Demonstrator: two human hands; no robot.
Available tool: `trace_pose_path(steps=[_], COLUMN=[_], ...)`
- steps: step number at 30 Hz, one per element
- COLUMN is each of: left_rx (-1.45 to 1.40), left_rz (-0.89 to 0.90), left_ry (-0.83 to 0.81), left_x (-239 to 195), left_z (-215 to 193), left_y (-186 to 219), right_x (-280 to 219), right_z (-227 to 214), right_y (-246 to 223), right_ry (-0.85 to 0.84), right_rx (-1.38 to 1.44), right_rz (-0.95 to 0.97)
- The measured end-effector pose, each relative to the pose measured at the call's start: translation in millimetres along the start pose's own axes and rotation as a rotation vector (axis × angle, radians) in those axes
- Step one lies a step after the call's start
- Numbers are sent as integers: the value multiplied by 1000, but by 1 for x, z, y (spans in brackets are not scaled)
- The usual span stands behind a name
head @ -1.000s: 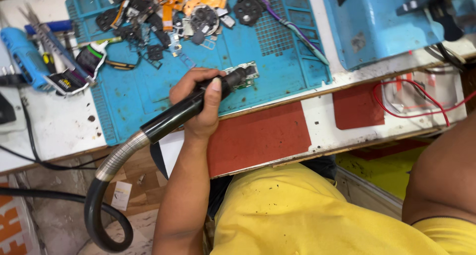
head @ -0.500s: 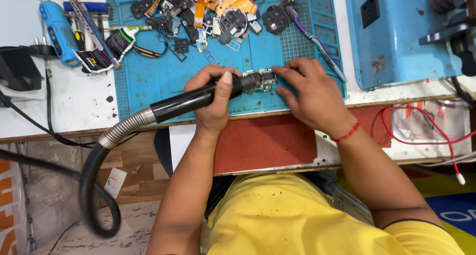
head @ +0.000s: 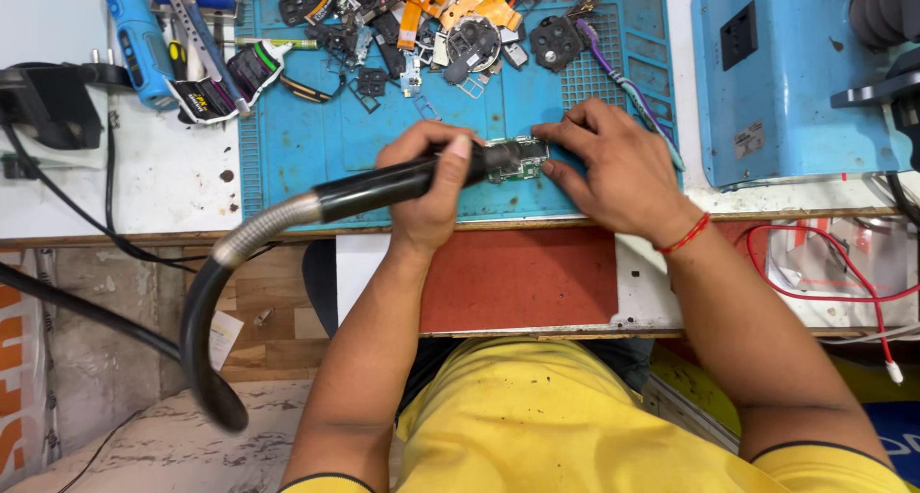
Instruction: The person cleans a small circuit board with a purple tool, then uses a hot air gun to heat and remove a component. The person works at a cluttered workbench with various electronic parts and tools visible.
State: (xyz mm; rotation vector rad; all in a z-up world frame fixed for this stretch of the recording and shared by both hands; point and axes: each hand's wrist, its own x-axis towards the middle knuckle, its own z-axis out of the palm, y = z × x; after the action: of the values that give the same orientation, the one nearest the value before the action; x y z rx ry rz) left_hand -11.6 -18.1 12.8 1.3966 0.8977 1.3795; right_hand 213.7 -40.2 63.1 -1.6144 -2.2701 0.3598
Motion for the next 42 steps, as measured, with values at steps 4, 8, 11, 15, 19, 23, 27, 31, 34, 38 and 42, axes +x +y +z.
trace_pose_path(steps=[4, 8, 11, 15, 19, 23, 27, 31, 34, 38, 42], left_rx=[47, -51, -25, -2, -8, -49, 13, -28, -70, -10, -6], left_rz=[24, -29, 3, -2, -6, -13, -46, -8, -33, -24, -40], left_ry=[18, -29, -84, -120, 10, -84, -77, -5, -135, -19, -42], left_x=[3, 3, 3, 4, 3, 1, 3, 2, 3, 4, 2], left_z=[1, -2, -2, -1, 0, -2, -3, -1, -1, 0, -1], left_y=[0, 1, 1, 1, 1, -1, 0, 0, 1, 2, 1], right_x=[-1, -4, -7, -7, -5, -8, -7, -7, -8, -7, -9], right_z=[-2, 3, 4, 2, 2, 4, 4, 5, 5, 4, 5], right_y=[9, 13, 14, 15, 14, 15, 16, 16, 15, 15, 16], right_ry=[11, 42, 39, 43, 40, 48, 37, 39, 43, 43, 38], right_rx=[54, 89, 80, 95, 112, 100, 104, 74, 70, 75, 77], right_rz=[-22, -29, -41, -40, -38, -51, -40, -44, -51, -55, -53])
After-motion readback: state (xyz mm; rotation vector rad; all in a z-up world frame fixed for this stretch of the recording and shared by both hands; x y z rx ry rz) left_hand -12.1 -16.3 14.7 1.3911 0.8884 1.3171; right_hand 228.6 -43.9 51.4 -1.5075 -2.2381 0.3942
